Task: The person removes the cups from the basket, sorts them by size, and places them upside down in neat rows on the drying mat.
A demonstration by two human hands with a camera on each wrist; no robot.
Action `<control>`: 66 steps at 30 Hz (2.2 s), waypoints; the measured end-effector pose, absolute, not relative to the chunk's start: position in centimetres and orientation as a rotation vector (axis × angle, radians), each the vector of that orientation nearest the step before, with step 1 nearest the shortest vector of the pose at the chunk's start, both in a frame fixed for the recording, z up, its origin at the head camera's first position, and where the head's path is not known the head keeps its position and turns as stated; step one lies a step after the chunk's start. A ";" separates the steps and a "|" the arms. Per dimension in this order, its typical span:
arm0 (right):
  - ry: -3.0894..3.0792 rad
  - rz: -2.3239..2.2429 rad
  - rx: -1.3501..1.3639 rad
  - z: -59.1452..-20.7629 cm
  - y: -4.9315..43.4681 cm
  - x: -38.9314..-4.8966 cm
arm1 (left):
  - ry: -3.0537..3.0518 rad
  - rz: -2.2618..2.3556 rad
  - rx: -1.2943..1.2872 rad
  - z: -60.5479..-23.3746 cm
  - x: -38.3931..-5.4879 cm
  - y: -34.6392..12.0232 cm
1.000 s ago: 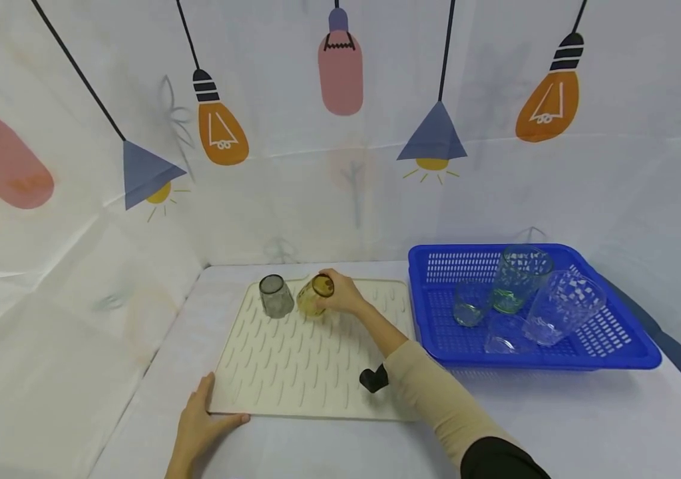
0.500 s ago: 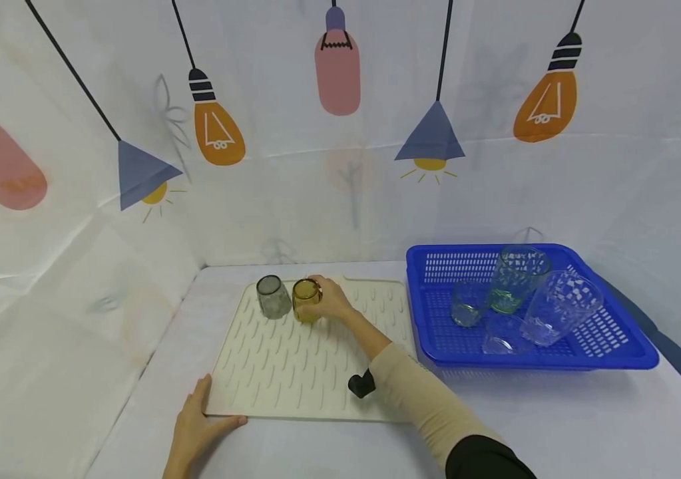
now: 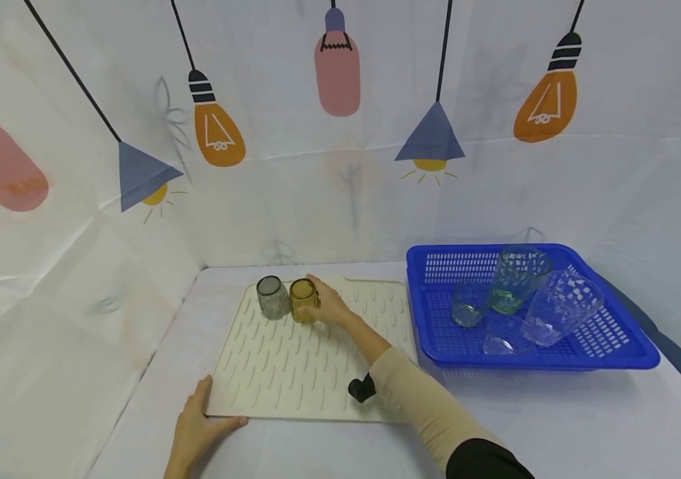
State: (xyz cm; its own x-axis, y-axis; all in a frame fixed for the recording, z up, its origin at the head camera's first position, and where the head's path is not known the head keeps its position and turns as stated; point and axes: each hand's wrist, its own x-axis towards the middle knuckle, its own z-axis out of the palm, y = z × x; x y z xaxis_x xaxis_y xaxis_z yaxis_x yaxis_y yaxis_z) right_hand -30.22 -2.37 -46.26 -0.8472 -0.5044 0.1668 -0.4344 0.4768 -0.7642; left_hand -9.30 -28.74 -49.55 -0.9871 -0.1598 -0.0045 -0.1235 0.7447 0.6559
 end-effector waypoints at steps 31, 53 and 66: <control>2.945 -1.582 -0.755 -41.3 10.6 -20.0 | -2.928 -1.059 0.255 -49.0 -9.3 -28.6; 3.260 -1.081 -0.230 -40.9 24.7 -16.0 | -2.920 -1.072 0.264 -49.3 -9.2 -28.6; 2.990 -0.739 -0.049 -39.9 27.5 -16.9 | -2.909 -1.082 0.269 -49.5 -9.2 -28.5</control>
State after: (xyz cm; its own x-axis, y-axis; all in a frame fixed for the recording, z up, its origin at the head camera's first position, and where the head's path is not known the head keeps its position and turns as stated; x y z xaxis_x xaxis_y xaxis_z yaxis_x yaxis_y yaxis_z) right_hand -16.87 27.49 -39.91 -0.9976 -0.0458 -0.0515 -0.0165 0.8845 -0.4663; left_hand -9.15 -28.46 -49.52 -0.9847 -0.1707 -0.0354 -0.1523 0.7437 0.6510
